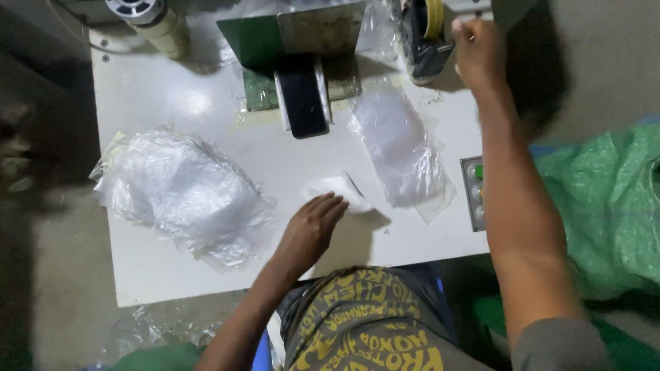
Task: Folding and stacking plastic bags at a workstation
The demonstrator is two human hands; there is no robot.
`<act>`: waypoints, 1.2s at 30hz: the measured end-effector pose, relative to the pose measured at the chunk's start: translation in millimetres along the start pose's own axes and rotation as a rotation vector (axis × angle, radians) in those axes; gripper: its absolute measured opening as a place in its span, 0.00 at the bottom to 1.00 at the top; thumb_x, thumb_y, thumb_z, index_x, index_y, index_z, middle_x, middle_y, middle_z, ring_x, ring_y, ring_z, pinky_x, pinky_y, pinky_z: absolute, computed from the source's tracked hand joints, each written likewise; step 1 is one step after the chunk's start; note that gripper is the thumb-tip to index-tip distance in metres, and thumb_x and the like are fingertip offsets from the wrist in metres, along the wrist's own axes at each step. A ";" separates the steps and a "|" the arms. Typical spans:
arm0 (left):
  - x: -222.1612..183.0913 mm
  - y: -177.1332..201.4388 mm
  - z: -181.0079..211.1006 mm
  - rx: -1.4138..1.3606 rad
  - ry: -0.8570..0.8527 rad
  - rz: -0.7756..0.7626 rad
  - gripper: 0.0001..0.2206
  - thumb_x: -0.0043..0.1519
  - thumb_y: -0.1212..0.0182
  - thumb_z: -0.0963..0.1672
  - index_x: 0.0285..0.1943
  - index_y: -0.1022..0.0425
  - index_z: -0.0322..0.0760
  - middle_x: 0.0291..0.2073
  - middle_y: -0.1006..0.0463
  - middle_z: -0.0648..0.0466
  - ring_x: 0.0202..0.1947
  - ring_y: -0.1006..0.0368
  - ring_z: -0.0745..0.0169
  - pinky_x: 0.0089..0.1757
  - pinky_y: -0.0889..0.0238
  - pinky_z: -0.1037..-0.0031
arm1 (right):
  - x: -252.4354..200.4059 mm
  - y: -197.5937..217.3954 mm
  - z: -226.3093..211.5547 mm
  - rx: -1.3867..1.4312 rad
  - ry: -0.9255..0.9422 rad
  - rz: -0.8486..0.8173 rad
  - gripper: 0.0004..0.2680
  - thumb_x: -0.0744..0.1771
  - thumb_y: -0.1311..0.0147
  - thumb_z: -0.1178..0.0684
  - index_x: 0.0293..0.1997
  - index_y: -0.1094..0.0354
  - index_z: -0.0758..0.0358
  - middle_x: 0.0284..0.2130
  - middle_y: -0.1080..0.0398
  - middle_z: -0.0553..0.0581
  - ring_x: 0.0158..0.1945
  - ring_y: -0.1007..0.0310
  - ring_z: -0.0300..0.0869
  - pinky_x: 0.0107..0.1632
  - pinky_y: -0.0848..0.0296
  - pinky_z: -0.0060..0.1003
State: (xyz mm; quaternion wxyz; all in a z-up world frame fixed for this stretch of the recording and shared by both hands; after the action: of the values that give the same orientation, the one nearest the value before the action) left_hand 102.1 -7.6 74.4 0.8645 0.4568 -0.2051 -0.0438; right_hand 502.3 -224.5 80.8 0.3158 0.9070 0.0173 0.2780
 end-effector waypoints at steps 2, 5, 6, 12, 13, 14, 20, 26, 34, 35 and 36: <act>-9.5 -21.1 -3.5 -0.004 0.098 -0.071 0.18 0.65 0.48 0.35 0.66 0.28 0.30 0.61 0.24 0.40 0.63 0.31 0.40 0.62 0.38 0.53 | 6.1 -50.5 36.8 -0.140 -0.100 -0.277 0.24 0.76 0.65 0.33 0.42 0.20 0.56 0.41 0.38 0.66 0.41 0.30 0.64 0.41 0.35 0.60; -8.0 -21.5 -4.6 0.020 0.110 -0.015 0.16 0.66 0.46 0.37 0.64 0.26 0.31 0.59 0.23 0.42 0.62 0.29 0.42 0.61 0.36 0.55 | 5.3 -52.9 0.3 -0.041 -0.362 -0.321 0.20 0.75 0.52 0.35 0.34 0.19 0.56 0.17 0.36 0.50 0.21 0.43 0.37 0.25 0.50 0.45; -9.9 -23.2 -2.9 0.019 0.120 -0.013 0.16 0.66 0.46 0.37 0.64 0.26 0.31 0.59 0.23 0.42 0.62 0.29 0.42 0.61 0.36 0.55 | 5.9 -57.5 6.0 -0.041 -0.360 -0.331 0.20 0.75 0.52 0.35 0.34 0.19 0.56 0.17 0.36 0.50 0.21 0.43 0.37 0.25 0.50 0.45; -3.0 -11.6 2.1 0.028 0.089 0.061 0.13 0.67 0.45 0.38 0.60 0.23 0.30 0.54 0.20 0.43 0.57 0.25 0.44 0.56 0.31 0.57 | -3.5 -17.5 -32.1 0.340 -0.338 -0.110 0.07 0.71 0.44 0.51 0.38 0.23 0.58 0.30 0.22 0.47 0.34 0.23 0.30 0.44 0.25 0.25; -1.9 -9.0 3.2 0.018 0.095 0.079 0.13 0.68 0.46 0.38 0.59 0.23 0.30 0.53 0.19 0.43 0.57 0.25 0.43 0.55 0.31 0.57 | -19.4 -9.7 -37.1 0.276 -0.385 -0.116 0.07 0.73 0.45 0.52 0.38 0.25 0.58 0.27 0.25 0.47 0.29 0.30 0.30 0.35 0.31 0.25; -1.2 -6.7 4.4 0.007 0.101 0.098 0.12 0.68 0.47 0.38 0.59 0.24 0.30 0.53 0.19 0.43 0.56 0.24 0.43 0.55 0.30 0.57 | -35.8 -1.4 -42.5 0.211 -0.432 -0.121 0.07 0.74 0.46 0.53 0.38 0.26 0.58 0.24 0.29 0.47 0.24 0.37 0.29 0.27 0.38 0.25; 8.4 -5.6 13.3 0.107 0.090 0.230 0.08 0.67 0.43 0.41 0.51 0.20 0.37 0.52 0.22 0.47 0.60 0.28 0.42 0.56 0.33 0.58 | -105.8 -38.1 25.3 -0.281 -0.181 -0.219 0.06 0.70 0.42 0.54 0.38 0.22 0.64 0.25 0.26 0.66 0.34 0.22 0.60 0.40 0.25 0.54; 8.6 -42.7 21.4 0.196 0.014 0.319 0.08 0.68 0.41 0.45 0.52 0.25 0.41 0.47 0.23 0.50 0.45 0.20 0.51 0.46 0.26 0.64 | -215.3 -10.9 -178.2 0.223 -0.443 -0.434 0.11 0.69 0.46 0.60 0.57 0.28 0.60 0.22 0.27 0.61 0.28 0.26 0.45 0.38 0.25 0.42; 29.3 -48.9 38.8 0.221 0.024 0.028 0.07 0.68 0.45 0.43 0.50 0.24 0.41 0.45 0.26 0.52 0.45 0.21 0.52 0.43 0.28 0.66 | -294.1 -0.1 -169.7 0.242 -0.612 -0.496 0.05 0.69 0.45 0.59 0.47 0.36 0.64 0.29 0.24 0.63 0.30 0.23 0.46 0.37 0.24 0.44; 36.3 -37.8 42.4 0.081 0.059 0.014 0.08 0.70 0.48 0.42 0.50 0.23 0.39 0.41 0.24 0.51 0.43 0.20 0.49 0.41 0.28 0.66 | -286.9 11.7 -169.8 0.184 -0.618 -0.405 0.07 0.69 0.43 0.57 0.46 0.38 0.66 0.29 0.25 0.63 0.31 0.24 0.46 0.37 0.25 0.44; 39.9 -27.5 43.4 0.077 0.042 0.012 0.08 0.70 0.48 0.42 0.50 0.23 0.39 0.41 0.24 0.51 0.43 0.20 0.49 0.41 0.28 0.66 | -282.2 15.5 -159.1 0.180 -0.623 -0.388 0.07 0.69 0.43 0.57 0.46 0.38 0.66 0.29 0.25 0.63 0.31 0.24 0.46 0.37 0.25 0.44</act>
State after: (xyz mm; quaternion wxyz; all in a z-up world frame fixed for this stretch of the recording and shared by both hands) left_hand 124.5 -67.5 86.4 0.8508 0.4892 -0.1910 -0.0212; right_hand 179.6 -205.7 53.4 0.2719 0.9520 0.1163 -0.0786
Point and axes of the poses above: each hand's wrist, its own x-axis towards the middle knuckle, its own y-axis out of the back of the hand, z = x × y, the point moved 10 cm from there along x, towards the middle knuckle
